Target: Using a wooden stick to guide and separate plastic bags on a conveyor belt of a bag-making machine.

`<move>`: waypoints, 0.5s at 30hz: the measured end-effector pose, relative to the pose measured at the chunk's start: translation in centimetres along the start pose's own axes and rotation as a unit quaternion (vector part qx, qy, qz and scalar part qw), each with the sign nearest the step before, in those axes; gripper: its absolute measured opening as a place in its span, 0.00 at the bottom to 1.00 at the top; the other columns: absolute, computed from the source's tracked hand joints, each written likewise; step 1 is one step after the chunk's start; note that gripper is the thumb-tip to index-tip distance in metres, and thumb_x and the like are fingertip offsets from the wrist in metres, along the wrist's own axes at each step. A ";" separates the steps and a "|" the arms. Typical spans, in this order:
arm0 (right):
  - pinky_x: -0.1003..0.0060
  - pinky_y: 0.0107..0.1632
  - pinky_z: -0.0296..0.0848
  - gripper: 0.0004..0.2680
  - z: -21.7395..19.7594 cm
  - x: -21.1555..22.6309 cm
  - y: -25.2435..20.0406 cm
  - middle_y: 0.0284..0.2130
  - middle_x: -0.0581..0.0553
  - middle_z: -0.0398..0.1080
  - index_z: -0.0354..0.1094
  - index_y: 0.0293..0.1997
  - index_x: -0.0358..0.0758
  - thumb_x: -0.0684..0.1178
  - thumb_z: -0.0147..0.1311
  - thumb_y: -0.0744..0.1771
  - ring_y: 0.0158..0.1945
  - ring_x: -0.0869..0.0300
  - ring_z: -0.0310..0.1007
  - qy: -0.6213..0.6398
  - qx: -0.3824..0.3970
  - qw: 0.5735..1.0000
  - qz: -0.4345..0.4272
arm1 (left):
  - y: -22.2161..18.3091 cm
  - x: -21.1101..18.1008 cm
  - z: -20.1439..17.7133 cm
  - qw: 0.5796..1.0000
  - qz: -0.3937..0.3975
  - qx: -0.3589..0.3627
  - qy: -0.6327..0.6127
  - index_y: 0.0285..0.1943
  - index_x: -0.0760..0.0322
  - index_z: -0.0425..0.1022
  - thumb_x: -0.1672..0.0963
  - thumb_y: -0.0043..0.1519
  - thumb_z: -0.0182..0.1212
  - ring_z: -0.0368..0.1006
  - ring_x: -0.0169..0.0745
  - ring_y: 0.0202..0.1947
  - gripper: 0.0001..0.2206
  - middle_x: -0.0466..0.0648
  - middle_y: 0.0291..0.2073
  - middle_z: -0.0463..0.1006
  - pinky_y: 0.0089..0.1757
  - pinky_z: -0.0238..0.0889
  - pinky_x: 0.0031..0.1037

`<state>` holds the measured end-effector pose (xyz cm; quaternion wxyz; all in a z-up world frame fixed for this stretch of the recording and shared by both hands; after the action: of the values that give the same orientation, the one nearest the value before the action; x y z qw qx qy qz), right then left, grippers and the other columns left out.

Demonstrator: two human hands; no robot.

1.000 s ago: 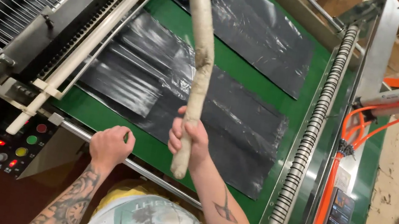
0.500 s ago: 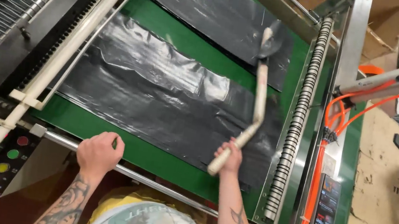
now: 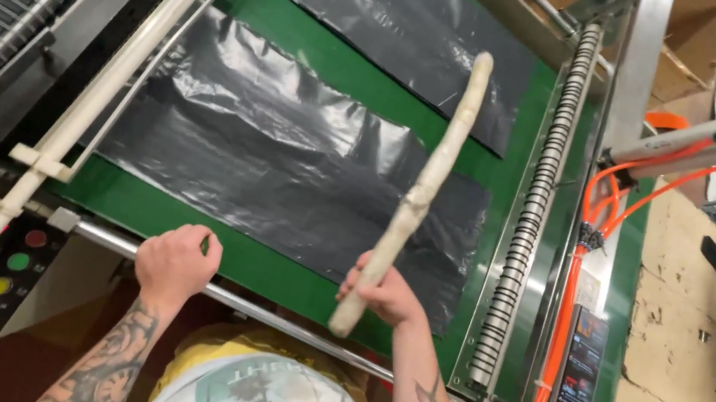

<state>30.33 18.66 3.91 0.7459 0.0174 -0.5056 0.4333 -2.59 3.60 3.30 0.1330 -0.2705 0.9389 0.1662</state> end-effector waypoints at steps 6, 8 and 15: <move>0.53 0.37 0.78 0.19 5.8 -1.1 3.0 0.31 0.36 0.75 0.59 0.56 0.33 0.33 0.61 0.62 0.28 0.48 0.80 -0.236 -0.053 0.966 -0.094 | 0.1 -0.2 -0.6 1.000 -0.001 -0.008 -0.007 0.32 0.44 0.81 0.50 0.56 0.57 0.78 0.37 0.25 0.07 0.35 0.20 0.76 0.34 0.70 0.28; 0.55 0.34 0.78 0.18 9.1 0.6 3.2 0.30 0.38 0.75 0.59 0.57 0.33 0.33 0.60 0.62 0.26 0.50 0.79 -0.268 -0.048 0.958 -0.095 | -0.2 -0.3 -0.4 1.000 -0.003 -0.013 -0.005 0.32 0.44 0.81 0.50 0.56 0.57 0.79 0.37 0.26 0.07 0.35 0.21 0.76 0.34 0.70 0.28; 0.58 0.26 0.75 0.16 14.0 2.8 6.3 0.27 0.39 0.74 0.60 0.57 0.32 0.35 0.59 0.65 0.20 0.53 0.76 -0.285 0.023 0.949 -0.136 | -0.1 -0.1 -0.2 0.999 -0.011 -0.031 -0.024 0.30 0.45 0.80 0.50 0.55 0.58 0.78 0.38 0.26 0.06 0.35 0.20 0.76 0.34 0.70 0.28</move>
<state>16.09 17.85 10.29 0.6223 0.2254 -0.6797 0.3161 -2.49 3.43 3.49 0.1491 -0.2807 0.9266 0.2008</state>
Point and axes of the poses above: each hand's wrist, its own y-axis towards the middle knuckle, its own z-axis out of the palm, x = y × z, the point moved 4 cm from there along y, towards the middle knuckle
